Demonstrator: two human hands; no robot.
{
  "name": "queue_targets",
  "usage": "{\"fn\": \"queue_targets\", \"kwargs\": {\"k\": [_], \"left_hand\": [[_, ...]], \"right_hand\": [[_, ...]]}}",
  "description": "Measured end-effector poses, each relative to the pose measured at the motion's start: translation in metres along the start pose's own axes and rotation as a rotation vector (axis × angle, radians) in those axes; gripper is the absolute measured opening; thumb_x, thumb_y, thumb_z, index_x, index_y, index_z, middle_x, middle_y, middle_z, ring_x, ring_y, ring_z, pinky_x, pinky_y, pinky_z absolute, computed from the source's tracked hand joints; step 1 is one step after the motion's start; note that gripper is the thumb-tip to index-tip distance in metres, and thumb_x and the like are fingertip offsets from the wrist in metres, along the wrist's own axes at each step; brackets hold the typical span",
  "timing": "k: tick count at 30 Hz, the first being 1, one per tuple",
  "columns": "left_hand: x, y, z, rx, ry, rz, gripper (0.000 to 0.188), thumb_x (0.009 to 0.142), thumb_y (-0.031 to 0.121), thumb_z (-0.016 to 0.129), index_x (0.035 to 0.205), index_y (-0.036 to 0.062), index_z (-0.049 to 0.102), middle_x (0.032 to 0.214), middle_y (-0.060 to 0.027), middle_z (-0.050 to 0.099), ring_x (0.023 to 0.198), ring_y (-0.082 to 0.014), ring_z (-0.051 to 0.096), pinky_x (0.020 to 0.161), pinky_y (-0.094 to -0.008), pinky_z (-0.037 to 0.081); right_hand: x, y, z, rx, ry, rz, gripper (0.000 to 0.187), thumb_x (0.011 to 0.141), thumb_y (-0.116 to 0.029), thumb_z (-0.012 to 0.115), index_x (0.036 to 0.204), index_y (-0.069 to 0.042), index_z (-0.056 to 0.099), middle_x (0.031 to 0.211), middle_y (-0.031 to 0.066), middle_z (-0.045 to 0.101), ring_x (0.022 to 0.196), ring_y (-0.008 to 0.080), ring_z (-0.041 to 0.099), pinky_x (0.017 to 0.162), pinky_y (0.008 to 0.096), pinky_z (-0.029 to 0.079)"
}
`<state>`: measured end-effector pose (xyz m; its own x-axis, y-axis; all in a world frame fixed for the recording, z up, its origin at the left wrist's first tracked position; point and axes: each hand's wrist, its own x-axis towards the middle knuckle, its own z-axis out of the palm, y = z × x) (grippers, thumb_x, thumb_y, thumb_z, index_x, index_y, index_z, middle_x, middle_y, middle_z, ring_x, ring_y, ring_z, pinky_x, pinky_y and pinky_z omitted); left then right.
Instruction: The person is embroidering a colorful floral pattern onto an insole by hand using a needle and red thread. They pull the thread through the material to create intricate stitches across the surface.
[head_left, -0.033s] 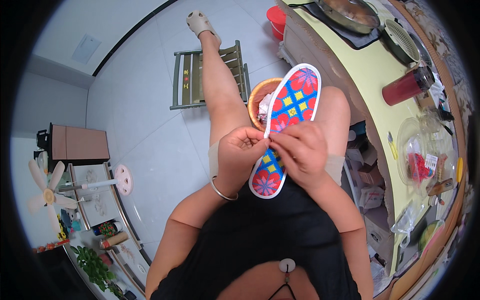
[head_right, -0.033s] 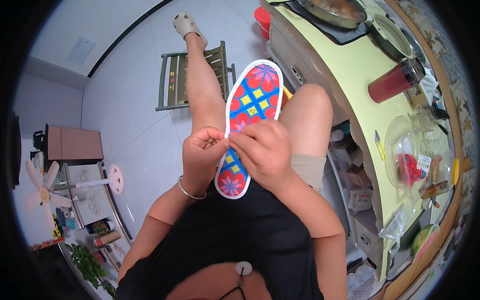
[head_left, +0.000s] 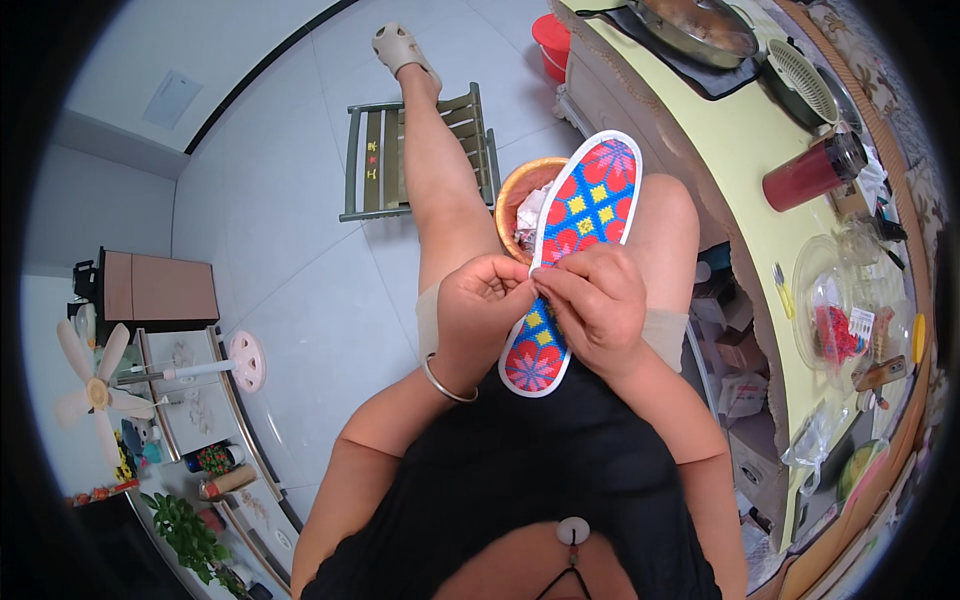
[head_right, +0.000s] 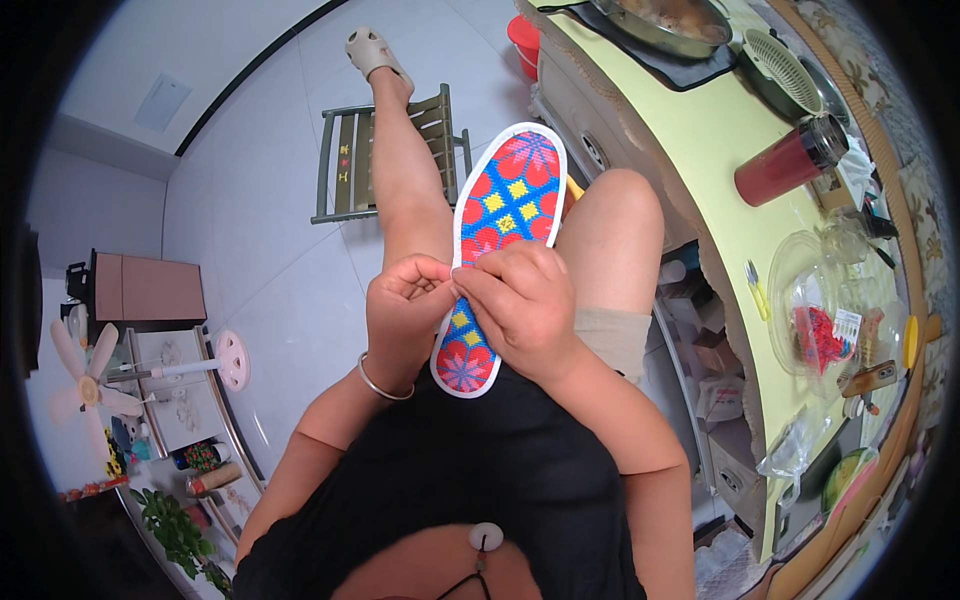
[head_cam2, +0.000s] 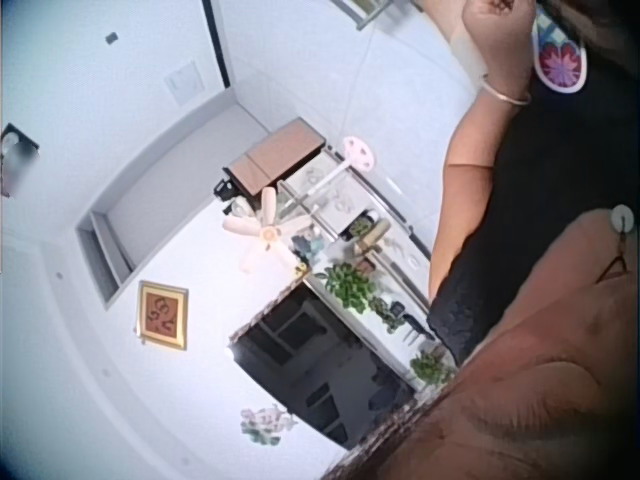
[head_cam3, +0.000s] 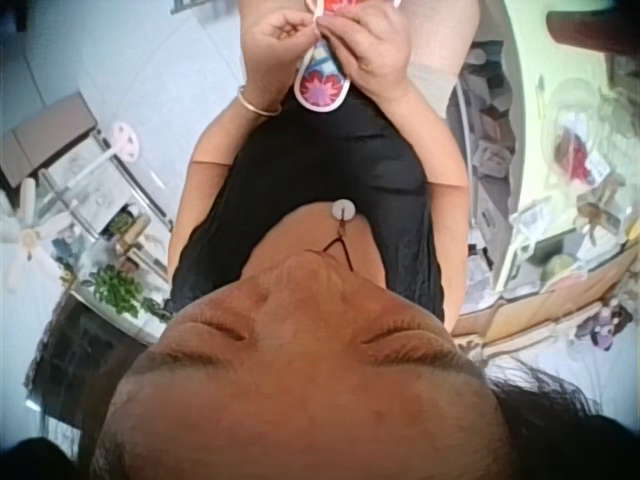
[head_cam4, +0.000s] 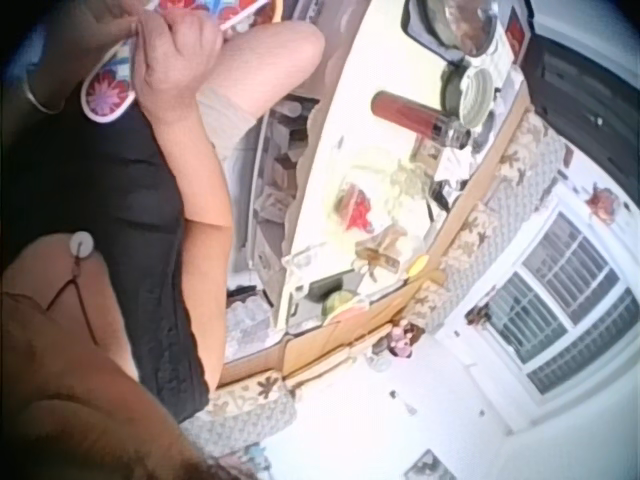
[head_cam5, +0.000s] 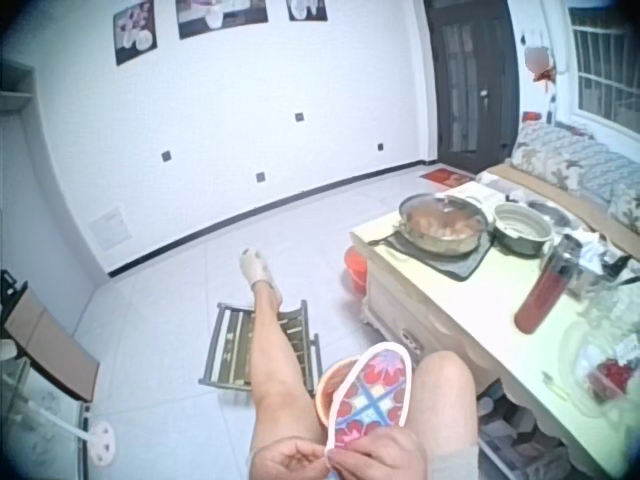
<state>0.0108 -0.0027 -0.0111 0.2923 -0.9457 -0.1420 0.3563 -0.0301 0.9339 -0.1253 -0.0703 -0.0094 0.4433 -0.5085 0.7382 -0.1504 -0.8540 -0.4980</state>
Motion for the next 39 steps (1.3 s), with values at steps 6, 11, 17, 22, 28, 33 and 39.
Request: {"fn": "queue_targets", "kwargs": {"k": [6, 11, 17, 22, 28, 33, 39], "left_hand": [[0.015, -0.005, -0.011, 0.172, 0.132, 0.084, 0.006, 0.079, -0.005, 0.061, 0.082, -0.0045, 0.057, 0.073, -0.0037, 0.061, 0.064, -0.0043, 0.056, 0.057, -0.0169, 0.045], [0.032, -0.006, -0.054, 0.388, 0.301, 0.354, 0.007, 0.078, -0.004, 0.064, 0.078, -0.0025, 0.057, 0.068, 0.0019, 0.055, 0.059, -0.0021, 0.048, 0.055, -0.0168, 0.041], [0.042, 0.014, -0.071, 0.239, 0.397, 0.287, 0.008, 0.079, -0.004, 0.063, 0.079, -0.0026, 0.056, 0.071, -0.0001, 0.057, 0.061, -0.0022, 0.050, 0.056, -0.0163, 0.042], [0.028, 0.009, -0.045, 0.190, 0.246, 0.289, 0.007, 0.079, -0.005, 0.062, 0.081, -0.0040, 0.056, 0.075, -0.0019, 0.058, 0.064, -0.0029, 0.053, 0.058, -0.0161, 0.044], [0.018, 0.005, -0.016, 0.516, 0.043, 0.538, 0.008, 0.075, -0.005, 0.064, 0.078, -0.0020, 0.058, 0.070, -0.0013, 0.057, 0.063, -0.0047, 0.051, 0.055, -0.0193, 0.042], [0.011, 0.020, -0.013, 0.795, 0.018, 0.758, 0.015, 0.066, -0.007, 0.067, 0.073, 0.0005, 0.057, 0.069, -0.0070, 0.055, 0.060, -0.0158, 0.050, 0.055, -0.0249, 0.040], [0.010, 0.017, -0.030, 1.199, -0.152, 1.167, 0.020, 0.060, 0.000, 0.069, 0.077, 0.0036, 0.059, 0.077, -0.0070, 0.057, 0.061, -0.0233, 0.050, 0.058, -0.0330, 0.043]], "right_hand": [[0.013, -0.024, -0.021, 0.388, 0.041, 0.035, 0.012, 0.078, -0.001, 0.060, 0.090, -0.001, 0.055, 0.088, 0.0122, 0.061, 0.078, 0.0258, 0.059, 0.070, 0.0337, 0.048], [0.016, -0.016, -0.097, 1.096, 0.412, 0.674, 0.015, 0.095, -0.016, 0.042, 0.088, -0.003, 0.043, 0.060, 0.0064, 0.045, 0.049, 0.0147, 0.046, 0.045, 0.0269, 0.047], [-0.046, 0.036, -0.225, 1.128, 0.718, 0.536, 0.014, 0.093, -0.012, 0.045, 0.099, 0.001, 0.048, 0.066, -0.0029, 0.034, 0.057, 0.0055, 0.030, 0.047, 0.0192, 0.028], [-0.039, 0.023, -0.135, 0.611, 0.600, 0.824, 0.011, 0.089, -0.009, 0.053, 0.098, -0.003, 0.054, 0.068, -0.0020, 0.047, 0.057, 0.0048, 0.041, 0.050, 0.0177, 0.032], [-0.020, 0.017, -0.027, 0.805, -0.085, 1.011, 0.032, 0.088, -0.004, 0.050, 0.120, -0.005, 0.049, 0.070, -0.0002, 0.058, 0.059, 0.0036, 0.048, 0.053, 0.0175, 0.039], [-0.018, 0.020, -0.001, 0.912, -0.087, 1.108, 0.010, 0.088, -0.002, 0.050, 0.094, -0.001, 0.059, 0.076, 0.0021, 0.062, 0.061, 0.0065, 0.054, 0.053, 0.0176, 0.040], [-0.018, 0.025, -0.005, 1.653, 0.566, 1.228, 0.021, 0.087, -0.005, 0.052, 0.107, 0.002, 0.055, 0.105, 0.0127, 0.061, 0.101, 0.0227, 0.057, 0.088, 0.0345, 0.047]]}}
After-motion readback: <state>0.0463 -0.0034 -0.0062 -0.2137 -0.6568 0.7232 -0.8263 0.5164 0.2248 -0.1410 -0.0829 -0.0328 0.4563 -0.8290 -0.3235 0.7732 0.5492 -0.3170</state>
